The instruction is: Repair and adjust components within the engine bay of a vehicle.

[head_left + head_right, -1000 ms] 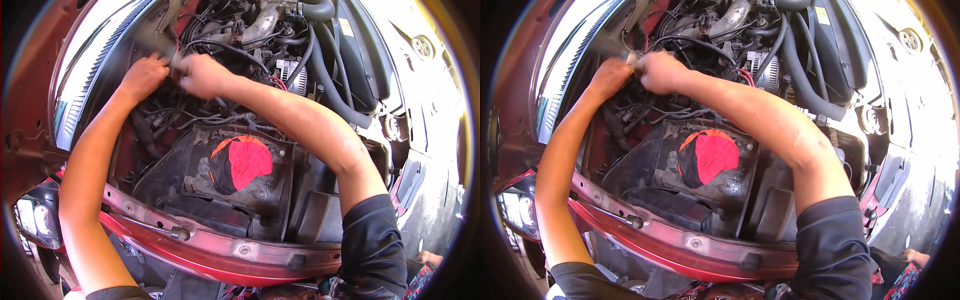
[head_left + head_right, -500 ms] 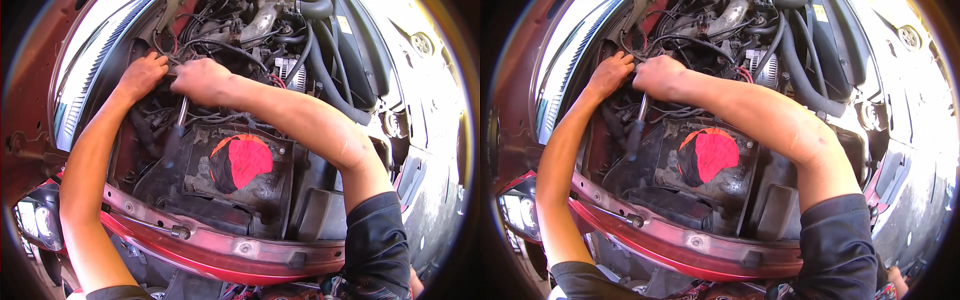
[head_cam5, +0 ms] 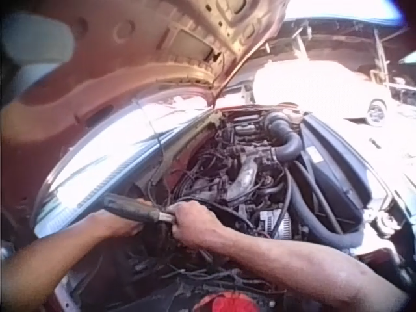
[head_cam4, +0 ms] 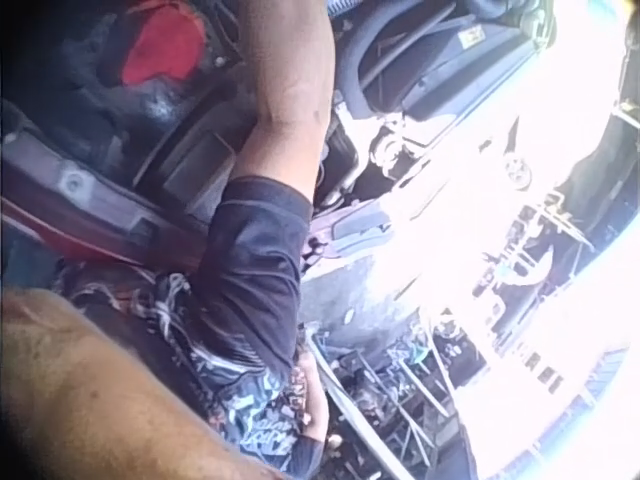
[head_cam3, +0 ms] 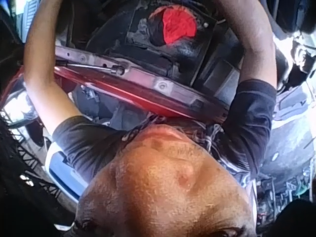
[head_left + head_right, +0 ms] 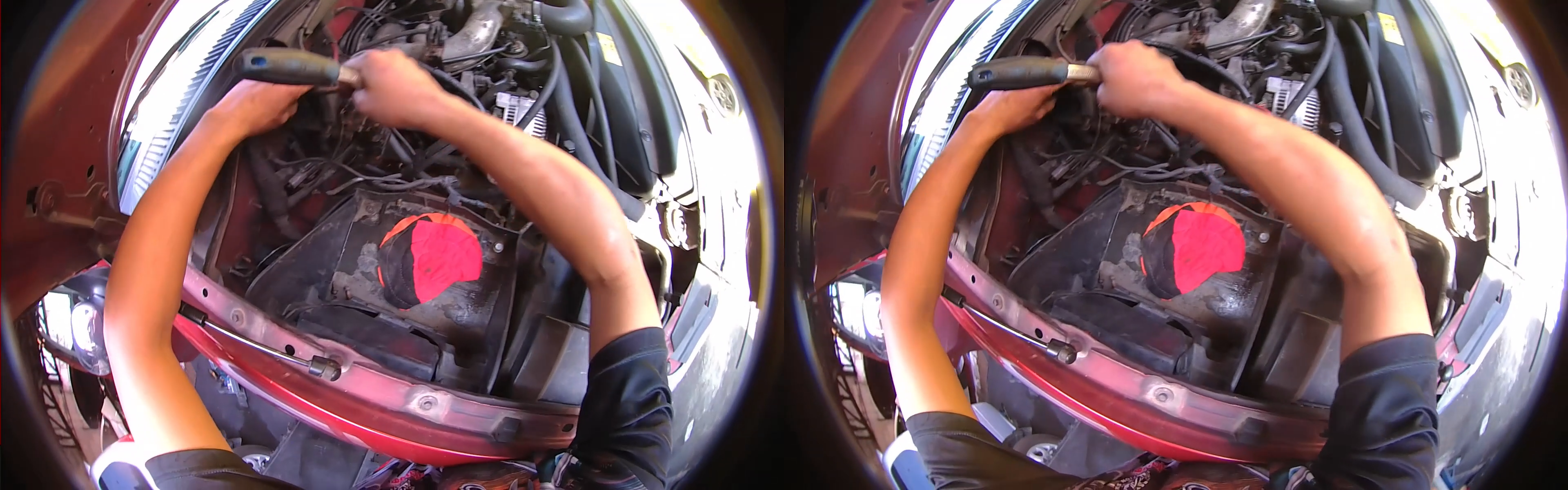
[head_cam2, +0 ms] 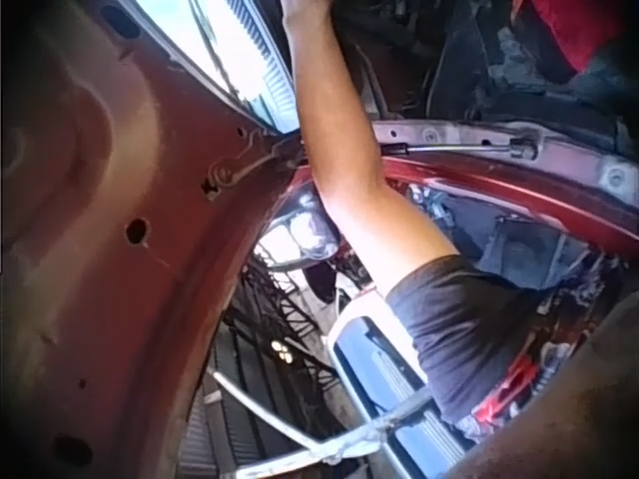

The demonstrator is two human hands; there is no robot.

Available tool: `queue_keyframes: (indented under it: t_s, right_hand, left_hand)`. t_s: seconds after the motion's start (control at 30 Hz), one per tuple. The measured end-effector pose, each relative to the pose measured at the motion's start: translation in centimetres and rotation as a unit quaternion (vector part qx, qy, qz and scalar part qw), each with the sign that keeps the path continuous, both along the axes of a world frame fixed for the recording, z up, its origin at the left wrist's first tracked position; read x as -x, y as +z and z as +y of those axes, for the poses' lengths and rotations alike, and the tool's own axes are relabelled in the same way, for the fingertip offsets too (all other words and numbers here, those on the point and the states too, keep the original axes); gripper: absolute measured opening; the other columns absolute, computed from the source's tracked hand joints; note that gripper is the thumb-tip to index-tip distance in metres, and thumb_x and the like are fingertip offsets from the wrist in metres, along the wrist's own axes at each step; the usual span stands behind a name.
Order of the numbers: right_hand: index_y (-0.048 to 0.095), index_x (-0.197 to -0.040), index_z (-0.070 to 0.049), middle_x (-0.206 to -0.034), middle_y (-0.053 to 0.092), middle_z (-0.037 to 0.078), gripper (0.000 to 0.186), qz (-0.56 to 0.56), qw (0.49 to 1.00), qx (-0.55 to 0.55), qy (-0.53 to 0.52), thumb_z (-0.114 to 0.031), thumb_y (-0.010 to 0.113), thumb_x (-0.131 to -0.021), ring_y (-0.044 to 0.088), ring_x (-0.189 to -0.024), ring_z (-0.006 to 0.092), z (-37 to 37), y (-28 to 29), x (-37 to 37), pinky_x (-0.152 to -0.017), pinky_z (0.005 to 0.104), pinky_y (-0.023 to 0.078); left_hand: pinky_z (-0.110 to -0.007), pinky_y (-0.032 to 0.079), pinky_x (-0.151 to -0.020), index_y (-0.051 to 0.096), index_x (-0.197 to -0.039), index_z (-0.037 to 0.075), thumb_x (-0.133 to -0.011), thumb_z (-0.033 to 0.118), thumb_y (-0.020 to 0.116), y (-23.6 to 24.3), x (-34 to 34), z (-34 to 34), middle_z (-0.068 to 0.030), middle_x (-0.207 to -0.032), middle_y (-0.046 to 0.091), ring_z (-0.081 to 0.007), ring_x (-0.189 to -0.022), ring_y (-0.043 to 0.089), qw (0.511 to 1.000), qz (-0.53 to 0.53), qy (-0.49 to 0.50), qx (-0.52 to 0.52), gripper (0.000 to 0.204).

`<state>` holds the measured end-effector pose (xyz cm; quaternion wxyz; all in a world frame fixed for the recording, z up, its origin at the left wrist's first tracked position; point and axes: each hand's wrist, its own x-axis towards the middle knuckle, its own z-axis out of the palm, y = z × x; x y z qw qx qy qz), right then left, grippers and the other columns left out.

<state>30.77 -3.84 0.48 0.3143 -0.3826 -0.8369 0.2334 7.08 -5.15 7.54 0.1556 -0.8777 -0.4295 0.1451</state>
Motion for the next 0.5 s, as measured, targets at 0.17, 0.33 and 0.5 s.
queue_keyframes:
  t_s: [0.17, 0.33, 0.5]
  right_hand:
    - [0.074, -0.113, -0.014, -0.108, 0.074, 0.018, 0.033, -0.042, 0.999, 0.019, 0.001, -0.015, 0.066, -0.082, 0.071, -0.104, 0.0372, 0.7, 0.5, 0.3, -0.091, 0.0488, 0.057]
    - [0.072, -0.121, -0.015, -0.114, 0.073, 0.018, 0.039, -0.042, 0.998, 0.02, -0.039, -0.018, 0.07, -0.082, 0.071, -0.107, 0.0356, -0.1, 0.8, 1.7, -0.093, 0.048, 0.057]
    - [0.075, -0.114, -0.013, -0.109, 0.074, 0.019, 0.034, -0.07, 0.996, 0.041, -0.028, -0.019, 0.069, -0.08, 0.071, -0.105, 0.0367, 0.4, 2.2, 1.5, -0.093, 0.0465, 0.057]
  left_hand:
    - [-0.044, 0.052, -0.09, 0.067, -0.113, 0.007, -0.088, 0.006, 0.06, 2.5, 1.2, 1.0, -0.0181, -0.106, 0.067, -0.0385, -0.102, 0.065, 0.982, -0.175, -0.029, -0.072, 0.026]
    - [-0.043, 0.052, -0.086, 0.064, -0.11, 0.006, -0.087, 0.008, 0.06, 3.6, 1.5, 1.5, -0.0197, -0.098, 0.066, -0.0397, -0.101, 0.066, 0.971, -0.212, -0.052, -0.095, 0.024]
    - [-0.045, 0.051, -0.083, 0.067, -0.099, 0.004, -0.088, 0.014, 0.063, 3.0, 0.4, 1.1, -0.0195, -0.094, 0.066, -0.0383, -0.097, 0.066, 0.968, -0.224, 0.087, -0.071, 0.015]
